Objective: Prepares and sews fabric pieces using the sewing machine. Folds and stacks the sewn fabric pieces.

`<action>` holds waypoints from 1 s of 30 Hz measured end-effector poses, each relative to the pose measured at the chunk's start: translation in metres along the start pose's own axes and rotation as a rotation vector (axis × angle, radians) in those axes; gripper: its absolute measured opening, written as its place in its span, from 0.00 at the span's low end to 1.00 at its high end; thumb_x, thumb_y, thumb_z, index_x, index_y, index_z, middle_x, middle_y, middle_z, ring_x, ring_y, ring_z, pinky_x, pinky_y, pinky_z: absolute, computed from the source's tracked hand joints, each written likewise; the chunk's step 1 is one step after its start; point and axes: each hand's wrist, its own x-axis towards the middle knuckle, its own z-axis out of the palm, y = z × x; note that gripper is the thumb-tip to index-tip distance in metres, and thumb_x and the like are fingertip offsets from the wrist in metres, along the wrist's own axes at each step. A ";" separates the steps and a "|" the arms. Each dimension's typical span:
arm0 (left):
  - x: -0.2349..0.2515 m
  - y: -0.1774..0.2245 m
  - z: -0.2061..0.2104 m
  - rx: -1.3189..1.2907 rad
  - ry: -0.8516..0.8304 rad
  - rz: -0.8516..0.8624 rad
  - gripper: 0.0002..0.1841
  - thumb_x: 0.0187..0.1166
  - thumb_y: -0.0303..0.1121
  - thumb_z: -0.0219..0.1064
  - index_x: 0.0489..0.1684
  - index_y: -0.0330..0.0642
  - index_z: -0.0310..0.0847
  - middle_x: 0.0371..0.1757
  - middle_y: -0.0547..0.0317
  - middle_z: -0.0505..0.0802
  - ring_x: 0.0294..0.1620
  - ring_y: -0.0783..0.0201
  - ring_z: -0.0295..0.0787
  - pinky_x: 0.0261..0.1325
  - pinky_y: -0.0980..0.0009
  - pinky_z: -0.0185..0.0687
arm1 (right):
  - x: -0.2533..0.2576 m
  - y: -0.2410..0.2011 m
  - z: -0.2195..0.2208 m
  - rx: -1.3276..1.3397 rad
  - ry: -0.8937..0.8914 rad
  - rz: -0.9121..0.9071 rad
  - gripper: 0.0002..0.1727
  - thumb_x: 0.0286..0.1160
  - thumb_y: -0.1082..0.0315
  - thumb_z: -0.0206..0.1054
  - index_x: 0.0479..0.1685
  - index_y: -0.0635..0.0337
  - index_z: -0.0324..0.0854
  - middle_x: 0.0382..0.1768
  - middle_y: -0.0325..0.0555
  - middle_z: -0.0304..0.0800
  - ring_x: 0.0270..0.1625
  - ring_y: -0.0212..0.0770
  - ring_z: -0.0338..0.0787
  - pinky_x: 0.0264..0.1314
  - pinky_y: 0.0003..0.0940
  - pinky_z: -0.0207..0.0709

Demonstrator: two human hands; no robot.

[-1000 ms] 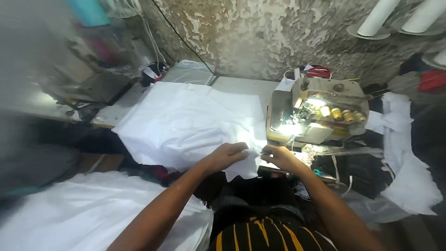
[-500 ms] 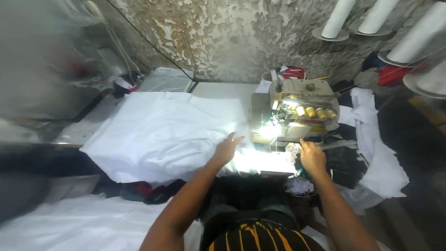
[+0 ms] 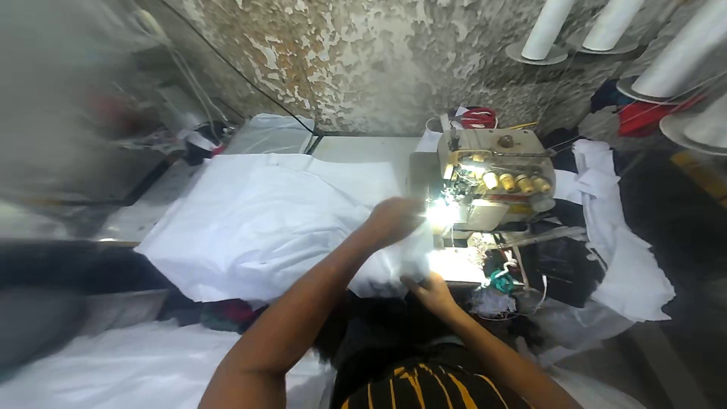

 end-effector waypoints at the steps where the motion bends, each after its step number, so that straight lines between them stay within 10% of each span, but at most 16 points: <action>1: 0.001 0.009 -0.013 0.021 0.061 0.030 0.15 0.89 0.34 0.60 0.55 0.31 0.87 0.44 0.39 0.94 0.47 0.42 0.92 0.57 0.40 0.82 | 0.001 -0.003 0.008 0.086 0.009 0.011 0.18 0.80 0.60 0.68 0.50 0.71 0.88 0.44 0.54 0.93 0.50 0.40 0.92 0.60 0.42 0.82; 5: 0.003 0.013 -0.052 0.089 0.329 0.216 0.11 0.84 0.28 0.63 0.51 0.30 0.87 0.50 0.38 0.92 0.50 0.45 0.91 0.55 0.47 0.83 | 0.008 -0.039 0.006 0.607 -0.025 0.090 0.08 0.86 0.72 0.60 0.49 0.67 0.83 0.37 0.37 0.92 0.41 0.24 0.90 0.51 0.24 0.85; 8: -0.014 0.003 -0.055 0.092 0.289 0.107 0.29 0.82 0.29 0.67 0.85 0.40 0.68 0.91 0.37 0.63 0.77 0.42 0.80 0.71 0.48 0.80 | 0.020 -0.065 -0.008 0.739 0.056 0.086 0.09 0.89 0.72 0.56 0.50 0.63 0.82 0.35 0.37 0.91 0.38 0.26 0.90 0.46 0.25 0.85; 12: -0.059 -0.009 -0.021 0.014 0.002 -0.313 0.26 0.90 0.42 0.60 0.79 0.32 0.74 0.66 0.33 0.89 0.65 0.36 0.87 0.72 0.37 0.76 | 0.033 -0.078 -0.016 0.946 0.015 0.179 0.12 0.92 0.69 0.53 0.58 0.60 0.82 0.38 0.43 0.92 0.38 0.32 0.92 0.44 0.30 0.87; 18: -0.094 -0.041 0.020 -0.605 0.007 -0.567 0.30 0.90 0.37 0.60 0.89 0.35 0.60 0.68 0.32 0.85 0.62 0.41 0.86 0.62 0.45 0.83 | 0.021 -0.103 0.019 0.981 -0.222 0.198 0.12 0.91 0.70 0.53 0.63 0.62 0.77 0.41 0.43 0.92 0.40 0.33 0.92 0.48 0.31 0.88; 22: -0.102 -0.058 0.017 -0.377 -0.019 -0.519 0.24 0.87 0.32 0.60 0.81 0.35 0.71 0.62 0.34 0.89 0.57 0.43 0.90 0.63 0.44 0.82 | 0.014 -0.107 0.026 0.935 -0.377 0.102 0.24 0.78 0.80 0.61 0.73 0.63 0.64 0.49 0.41 0.91 0.48 0.32 0.93 0.55 0.31 0.88; 26: -0.107 -0.055 0.019 -0.407 0.072 -0.445 0.14 0.85 0.29 0.61 0.58 0.27 0.84 0.49 0.36 0.92 0.51 0.49 0.90 0.59 0.49 0.83 | 0.005 -0.114 0.023 0.813 -0.537 0.081 0.30 0.70 0.79 0.69 0.71 0.56 0.62 0.47 0.33 0.94 0.41 0.27 0.94 0.40 0.23 0.88; 30: -0.111 -0.046 0.007 -0.843 0.239 -0.610 0.18 0.91 0.26 0.50 0.73 0.32 0.75 0.50 0.43 0.88 0.43 0.60 0.85 0.47 0.62 0.82 | 0.006 -0.118 -0.001 0.690 -0.645 0.071 0.29 0.70 0.77 0.70 0.70 0.52 0.66 0.43 0.32 0.95 0.31 0.24 0.92 0.23 0.18 0.81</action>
